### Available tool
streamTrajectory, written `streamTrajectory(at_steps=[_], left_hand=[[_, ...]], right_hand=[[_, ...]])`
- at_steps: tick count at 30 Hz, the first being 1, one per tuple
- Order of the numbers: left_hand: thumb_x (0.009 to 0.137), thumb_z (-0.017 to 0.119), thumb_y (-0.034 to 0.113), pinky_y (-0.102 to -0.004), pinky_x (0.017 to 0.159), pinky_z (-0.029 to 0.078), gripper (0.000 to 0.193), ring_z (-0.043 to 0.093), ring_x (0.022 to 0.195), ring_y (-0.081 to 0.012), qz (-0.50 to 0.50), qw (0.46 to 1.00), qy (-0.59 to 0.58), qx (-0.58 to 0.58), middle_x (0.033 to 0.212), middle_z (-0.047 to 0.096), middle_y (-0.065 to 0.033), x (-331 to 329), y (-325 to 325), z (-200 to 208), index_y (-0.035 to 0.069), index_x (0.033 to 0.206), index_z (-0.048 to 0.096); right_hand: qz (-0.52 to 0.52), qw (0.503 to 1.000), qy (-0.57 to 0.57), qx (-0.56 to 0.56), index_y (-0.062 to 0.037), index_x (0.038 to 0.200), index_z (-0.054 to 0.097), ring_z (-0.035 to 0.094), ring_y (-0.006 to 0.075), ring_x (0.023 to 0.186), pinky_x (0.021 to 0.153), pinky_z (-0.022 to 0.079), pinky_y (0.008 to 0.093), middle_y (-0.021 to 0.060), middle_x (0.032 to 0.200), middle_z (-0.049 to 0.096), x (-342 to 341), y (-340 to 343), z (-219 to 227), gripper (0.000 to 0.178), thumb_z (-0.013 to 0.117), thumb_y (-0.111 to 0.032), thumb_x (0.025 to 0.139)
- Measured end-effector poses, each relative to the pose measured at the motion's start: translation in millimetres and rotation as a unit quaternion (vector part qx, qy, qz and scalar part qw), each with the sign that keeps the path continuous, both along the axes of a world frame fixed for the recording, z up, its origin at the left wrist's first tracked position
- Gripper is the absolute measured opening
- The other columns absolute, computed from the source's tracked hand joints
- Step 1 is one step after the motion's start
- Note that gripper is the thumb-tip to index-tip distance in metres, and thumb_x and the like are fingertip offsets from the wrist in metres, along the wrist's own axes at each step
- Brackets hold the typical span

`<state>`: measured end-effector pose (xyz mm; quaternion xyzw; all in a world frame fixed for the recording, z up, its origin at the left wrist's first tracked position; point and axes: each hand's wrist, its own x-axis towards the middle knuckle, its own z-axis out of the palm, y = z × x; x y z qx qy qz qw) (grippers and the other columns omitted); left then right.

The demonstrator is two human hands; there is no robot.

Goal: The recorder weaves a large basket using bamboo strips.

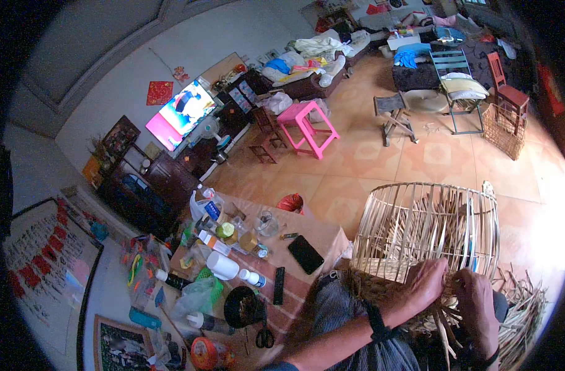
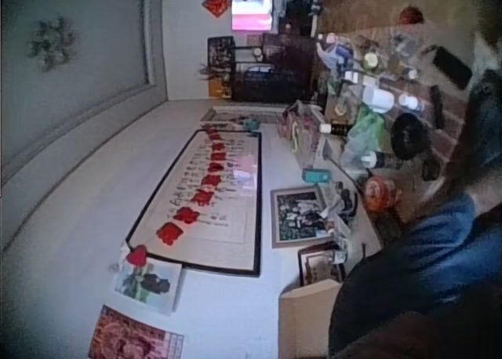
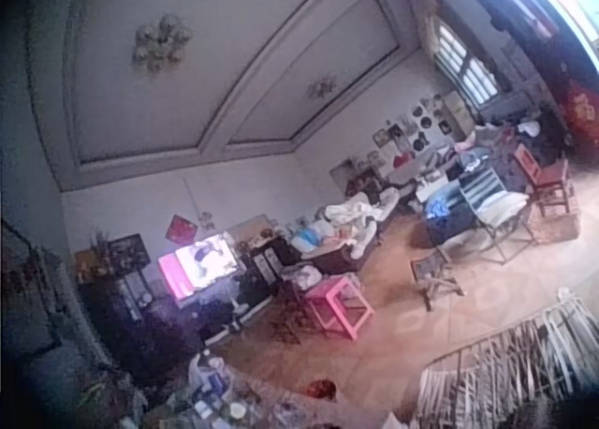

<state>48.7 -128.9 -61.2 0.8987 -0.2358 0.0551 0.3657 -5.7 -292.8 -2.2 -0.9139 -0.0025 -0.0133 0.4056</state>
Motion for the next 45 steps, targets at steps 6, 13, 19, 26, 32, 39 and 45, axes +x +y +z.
streamTrajectory(at_steps=[6, 13, 19, 26, 32, 39, 45], left_hand=[[0.084, 0.064, -0.005, -0.0466, 0.081, 0.056, 0.040, 0.071, 0.096, -0.0402, 0.061, 0.994, 0.051, -0.077, 0.101, 0.074, -0.0210, -12, -4, -5, 0.006, 0.123, 0.064], [0.091, 0.065, 0.000, -0.0434, 0.086, 0.057, 0.041, 0.073, 0.099, -0.0359, 0.020, 0.975, 0.168, -0.146, 0.105, 0.075, -0.0209, 3, 0, -7, 0.005, 0.132, 0.063], [0.089, 0.064, -0.001, -0.0452, 0.090, 0.056, 0.044, 0.071, 0.104, -0.0385, 0.017, 0.976, 0.161, -0.144, 0.111, 0.072, -0.0240, 0, 3, -5, 0.001, 0.132, 0.061], [0.083, 0.061, -0.006, -0.0505, 0.081, 0.053, 0.028, 0.066, 0.096, -0.0444, -0.037, 0.998, 0.035, -0.039, 0.099, 0.067, -0.0232, 2, 10, -4, -0.001, 0.110, 0.058], [0.086, 0.063, 0.000, -0.0533, 0.071, 0.052, 0.022, 0.068, 0.085, -0.0446, 0.030, 0.999, 0.033, -0.022, 0.089, 0.067, -0.0214, -1, 0, -2, 0.005, 0.106, 0.055], [0.093, 0.061, 0.010, -0.0539, 0.063, 0.053, 0.016, 0.070, 0.074, -0.0428, 0.079, 0.995, 0.041, 0.047, 0.077, 0.069, -0.0192, -1, -8, -9, 0.005, 0.106, 0.052], [0.094, 0.060, 0.012, -0.0547, 0.068, 0.054, 0.019, 0.070, 0.076, -0.0441, 0.068, 0.990, 0.094, 0.074, 0.079, 0.069, -0.0225, 4, -12, -4, 0.002, 0.108, 0.052]], right_hand=[[0.066, 0.995, -0.010, -0.072, -0.0003, 0.108, 0.070, 0.070, 0.0427, 0.078, 0.069, 0.054, 0.0463, 0.0252, 0.081, 0.070, 17, -5, -10, 0.025, 0.071, -0.009, 0.085], [0.063, 0.995, 0.065, -0.043, 0.0008, 0.110, 0.071, 0.071, 0.0371, 0.071, 0.063, 0.054, 0.0433, 0.0250, 0.076, 0.069, 21, -10, -17, 0.029, 0.074, -0.007, 0.081], [0.027, 0.996, 0.061, 0.052, 0.0041, 0.096, 0.072, 0.070, 0.0368, 0.067, 0.061, 0.053, 0.0429, 0.0245, 0.074, 0.068, 21, -5, -26, 0.021, 0.075, -0.008, 0.079], [0.025, 0.999, 0.014, -0.021, 0.0053, 0.088, 0.070, 0.071, 0.0409, 0.070, 0.062, 0.054, 0.0452, 0.0279, 0.077, 0.068, 31, -1, -40, 0.018, 0.074, -0.010, 0.079], [0.067, 0.993, -0.014, -0.097, 0.0037, 0.087, 0.069, 0.071, 0.0423, 0.077, 0.065, 0.054, 0.0467, 0.0278, 0.077, 0.067, 32, -6, -24, 0.018, 0.073, -0.012, 0.079], [0.080, 0.984, 0.146, 0.067, 0.0041, 0.089, 0.067, 0.062, 0.0211, 0.054, 0.050, 0.048, 0.0372, 0.0152, 0.065, 0.064, 29, -7, -4, 0.011, 0.069, -0.006, 0.087], [0.097, 0.965, 0.212, 0.121, 0.0024, 0.092, 0.069, 0.050, 0.0098, 0.043, 0.038, 0.037, 0.0286, 0.0050, 0.062, 0.060, 30, -12, -8, 0.012, 0.065, -0.009, 0.094]])
